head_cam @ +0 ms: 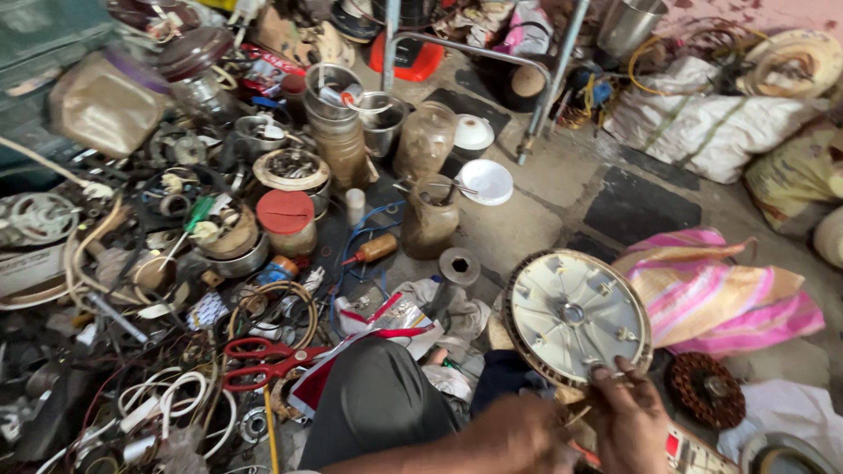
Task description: The person disassembles and repairs a ceiling fan motor by hand, removing components, cleaning parts with a cloth, and marking the motor housing with a pen.
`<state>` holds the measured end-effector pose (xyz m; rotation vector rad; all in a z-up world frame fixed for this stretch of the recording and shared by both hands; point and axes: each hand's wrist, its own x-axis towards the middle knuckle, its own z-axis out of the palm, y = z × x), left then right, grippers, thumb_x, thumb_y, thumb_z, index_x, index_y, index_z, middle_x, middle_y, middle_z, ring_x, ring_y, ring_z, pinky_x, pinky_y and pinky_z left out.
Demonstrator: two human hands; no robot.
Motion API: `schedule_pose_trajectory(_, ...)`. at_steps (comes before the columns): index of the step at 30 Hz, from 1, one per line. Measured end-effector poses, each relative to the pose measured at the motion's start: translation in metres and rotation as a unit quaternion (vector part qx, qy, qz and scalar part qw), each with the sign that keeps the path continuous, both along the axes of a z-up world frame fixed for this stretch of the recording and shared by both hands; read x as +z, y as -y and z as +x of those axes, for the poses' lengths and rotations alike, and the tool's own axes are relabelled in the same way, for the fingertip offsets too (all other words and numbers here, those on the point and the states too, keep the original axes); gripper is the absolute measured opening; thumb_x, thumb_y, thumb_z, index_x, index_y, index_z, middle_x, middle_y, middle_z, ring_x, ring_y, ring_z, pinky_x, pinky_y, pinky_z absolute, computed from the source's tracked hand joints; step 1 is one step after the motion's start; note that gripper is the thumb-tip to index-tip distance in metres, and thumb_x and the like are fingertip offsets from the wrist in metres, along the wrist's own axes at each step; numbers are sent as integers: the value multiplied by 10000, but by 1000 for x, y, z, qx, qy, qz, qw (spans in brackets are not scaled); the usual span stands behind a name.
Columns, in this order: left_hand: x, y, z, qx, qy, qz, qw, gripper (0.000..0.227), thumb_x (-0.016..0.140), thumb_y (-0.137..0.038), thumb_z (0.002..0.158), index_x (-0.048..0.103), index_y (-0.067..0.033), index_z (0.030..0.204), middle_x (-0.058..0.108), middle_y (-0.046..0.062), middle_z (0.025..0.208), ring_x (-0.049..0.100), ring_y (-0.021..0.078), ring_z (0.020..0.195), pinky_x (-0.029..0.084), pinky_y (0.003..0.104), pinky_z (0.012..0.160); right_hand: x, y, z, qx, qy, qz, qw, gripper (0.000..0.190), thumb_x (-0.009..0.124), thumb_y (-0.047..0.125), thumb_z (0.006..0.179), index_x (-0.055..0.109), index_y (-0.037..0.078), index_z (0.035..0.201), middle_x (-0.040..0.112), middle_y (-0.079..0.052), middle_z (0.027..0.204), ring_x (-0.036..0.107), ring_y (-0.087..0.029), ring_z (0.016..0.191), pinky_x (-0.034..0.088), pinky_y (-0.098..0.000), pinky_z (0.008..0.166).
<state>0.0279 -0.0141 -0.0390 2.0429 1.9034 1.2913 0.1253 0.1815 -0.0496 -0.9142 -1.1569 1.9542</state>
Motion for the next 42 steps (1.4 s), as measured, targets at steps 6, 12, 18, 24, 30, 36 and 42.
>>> schedule_pose_trajectory(6, -3, 0, -13, 141, 103, 158, 972, 591, 535, -86, 876, 421, 75, 1433, 553, 301, 1241, 592, 485, 1074, 511, 515, 881, -46, -18, -10, 67, 15, 141, 988, 340, 663, -44, 923, 612, -38, 1259, 701, -206, 1093, 696, -279, 1006, 605, -434, 852)
schedule_pose_trajectory(12, -26, -5, -23, 110, 10, 8, 994, 426, 601, -128, 1011, 580, -85, 1435, 600, 262, 1210, 635, 422, 1057, 527, 496, 838, -61, -56, -6, -17, 245, 555, 795, 194, 702, 10, 941, 718, -40, 1128, 665, -263, 1241, 707, -296, 1099, 627, -433, 887)
schedule_pose_trajectory(18, 52, 21, -50, 170, 9, 125, 977, 582, 697, -183, 841, 552, -47, 1388, 614, 249, 1163, 632, 399, 1002, 535, 481, 786, -3, -44, -40, 226, 178, 411, 865, 285, 671, -6, 925, 650, -58, 1203, 761, -232, 1056, 752, -304, 1018, 526, -416, 1082)
schedule_pose_trajectory(24, 73, 55, -130, 245, 9, 7, 969, 287, 769, -224, 897, 656, -153, 1151, 698, 68, 969, 712, 295, 945, 549, 446, 803, 49, 77, -103, 184, 41, 89, 978, 432, 671, 71, 877, 584, 36, 1299, 766, -148, 1129, 730, -229, 1070, 564, -342, 830)
schedule_pose_trajectory(30, 43, 145, -324, 603, 90, 50, 791, 327, 841, -259, 789, 693, -97, 1031, 761, 128, 897, 747, 337, 841, 567, 466, 751, -38, 68, -85, 317, 197, 270, 888, 467, 796, 104, 815, 670, 39, 1260, 813, -121, 1004, 745, -186, 922, 597, -307, 816)
schedule_pose_trajectory(36, -5, 170, -394, 709, 63, 6, 703, 813, 812, -229, 814, 419, -62, 1506, 718, 254, 1061, 698, 432, 943, 550, 505, 785, -147, 16, -44, 245, 208, 676, 663, 934, 883, 308, 579, 512, 139, 1419, 667, -315, 1204, 655, -473, 1100, 538, -478, 881)
schedule_pose_trajectory(42, -3, 135, -250, 540, 225, 24, 811, 500, 735, -198, 887, 563, -111, 1348, 709, 128, 884, 715, 301, 835, 556, 430, 766, -192, 8, -36, 315, 502, 488, 641, 1062, 855, 472, 652, 381, 237, 1574, 744, -255, 962, 754, -410, 968, 595, -479, 923)
